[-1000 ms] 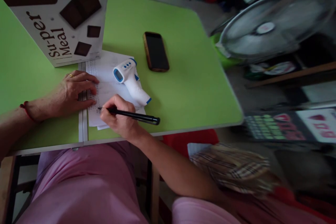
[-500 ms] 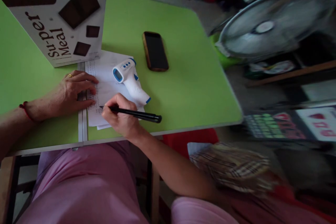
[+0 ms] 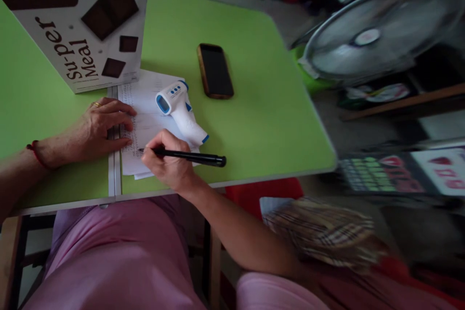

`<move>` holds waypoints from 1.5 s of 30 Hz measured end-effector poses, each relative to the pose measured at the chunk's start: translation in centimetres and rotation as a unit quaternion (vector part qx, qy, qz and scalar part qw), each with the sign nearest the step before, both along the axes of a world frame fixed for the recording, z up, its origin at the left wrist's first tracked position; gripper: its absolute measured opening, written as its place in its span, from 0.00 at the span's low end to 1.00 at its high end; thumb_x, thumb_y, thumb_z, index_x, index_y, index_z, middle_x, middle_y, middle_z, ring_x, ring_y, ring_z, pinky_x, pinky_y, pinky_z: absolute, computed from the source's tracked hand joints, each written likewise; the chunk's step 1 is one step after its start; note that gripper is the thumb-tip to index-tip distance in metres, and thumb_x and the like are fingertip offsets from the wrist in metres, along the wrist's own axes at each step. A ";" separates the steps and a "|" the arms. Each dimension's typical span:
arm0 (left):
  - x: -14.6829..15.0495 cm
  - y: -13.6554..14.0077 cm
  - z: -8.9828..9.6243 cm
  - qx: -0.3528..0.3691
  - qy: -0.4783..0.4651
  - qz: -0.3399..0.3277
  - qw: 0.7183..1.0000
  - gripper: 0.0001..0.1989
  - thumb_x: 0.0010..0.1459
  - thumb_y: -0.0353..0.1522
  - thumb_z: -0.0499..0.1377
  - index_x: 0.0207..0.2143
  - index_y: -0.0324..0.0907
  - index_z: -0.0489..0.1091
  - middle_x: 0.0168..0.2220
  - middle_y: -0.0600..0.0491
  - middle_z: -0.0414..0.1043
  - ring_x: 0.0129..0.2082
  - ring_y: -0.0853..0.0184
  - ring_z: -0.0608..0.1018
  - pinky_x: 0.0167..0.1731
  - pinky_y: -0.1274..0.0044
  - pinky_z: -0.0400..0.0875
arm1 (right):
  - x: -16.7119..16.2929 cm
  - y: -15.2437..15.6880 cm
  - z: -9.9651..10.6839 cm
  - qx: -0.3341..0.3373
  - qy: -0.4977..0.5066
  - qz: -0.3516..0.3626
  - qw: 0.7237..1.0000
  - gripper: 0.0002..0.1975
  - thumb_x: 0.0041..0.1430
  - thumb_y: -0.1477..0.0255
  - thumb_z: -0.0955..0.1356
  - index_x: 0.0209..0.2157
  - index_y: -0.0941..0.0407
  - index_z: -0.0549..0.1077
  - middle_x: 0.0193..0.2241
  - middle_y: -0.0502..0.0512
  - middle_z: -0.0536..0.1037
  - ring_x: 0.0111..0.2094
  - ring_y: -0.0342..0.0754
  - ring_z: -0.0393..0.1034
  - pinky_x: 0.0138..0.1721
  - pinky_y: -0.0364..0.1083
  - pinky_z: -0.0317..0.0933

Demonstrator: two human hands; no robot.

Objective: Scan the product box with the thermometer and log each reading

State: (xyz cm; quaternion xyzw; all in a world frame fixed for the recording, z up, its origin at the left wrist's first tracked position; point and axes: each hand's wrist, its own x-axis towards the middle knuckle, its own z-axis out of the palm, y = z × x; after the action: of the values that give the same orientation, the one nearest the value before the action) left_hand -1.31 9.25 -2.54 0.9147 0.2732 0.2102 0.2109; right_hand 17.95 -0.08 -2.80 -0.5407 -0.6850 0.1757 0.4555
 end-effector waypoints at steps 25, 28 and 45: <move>0.0 0.0 0.0 0.003 -0.003 -0.002 1.000 0.06 0.56 0.33 0.61 0.36 0.40 0.73 0.51 0.47 0.74 0.52 0.54 0.73 0.54 0.61 0.66 | -0.1 -0.1 -0.2 -0.025 -0.028 -0.002 0.999 0.08 0.55 0.67 0.66 0.25 0.53 0.67 0.16 0.44 0.68 0.16 0.39 0.58 0.19 0.40 0.55; 0.0 0.0 0.0 0.004 -0.001 -0.002 1.000 0.06 0.56 0.33 0.61 0.36 0.40 0.73 0.51 0.47 0.74 0.52 0.54 0.73 0.54 0.61 0.66 | -0.1 -0.1 -0.1 -0.016 -0.028 0.000 0.999 0.07 0.55 0.68 0.66 0.24 0.54 0.67 0.16 0.44 0.69 0.16 0.38 0.58 0.19 0.39 0.55; -0.2 -0.2 0.1 0.004 0.004 0.003 1.000 0.05 0.57 0.31 0.62 0.36 0.40 0.73 0.50 0.47 0.74 0.51 0.53 0.73 0.53 0.61 0.66 | -0.5 -0.1 -0.5 0.110 -0.055 0.001 0.992 0.04 0.64 0.74 0.66 0.40 0.54 0.72 0.33 0.51 0.77 0.33 0.42 0.73 0.36 0.43 0.69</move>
State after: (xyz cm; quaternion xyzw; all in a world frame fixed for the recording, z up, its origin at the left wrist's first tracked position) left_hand -1.52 9.10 -2.49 0.9155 0.2761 0.2082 0.2057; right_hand 17.41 -0.20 -3.30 -0.4954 -0.7244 0.0696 0.4743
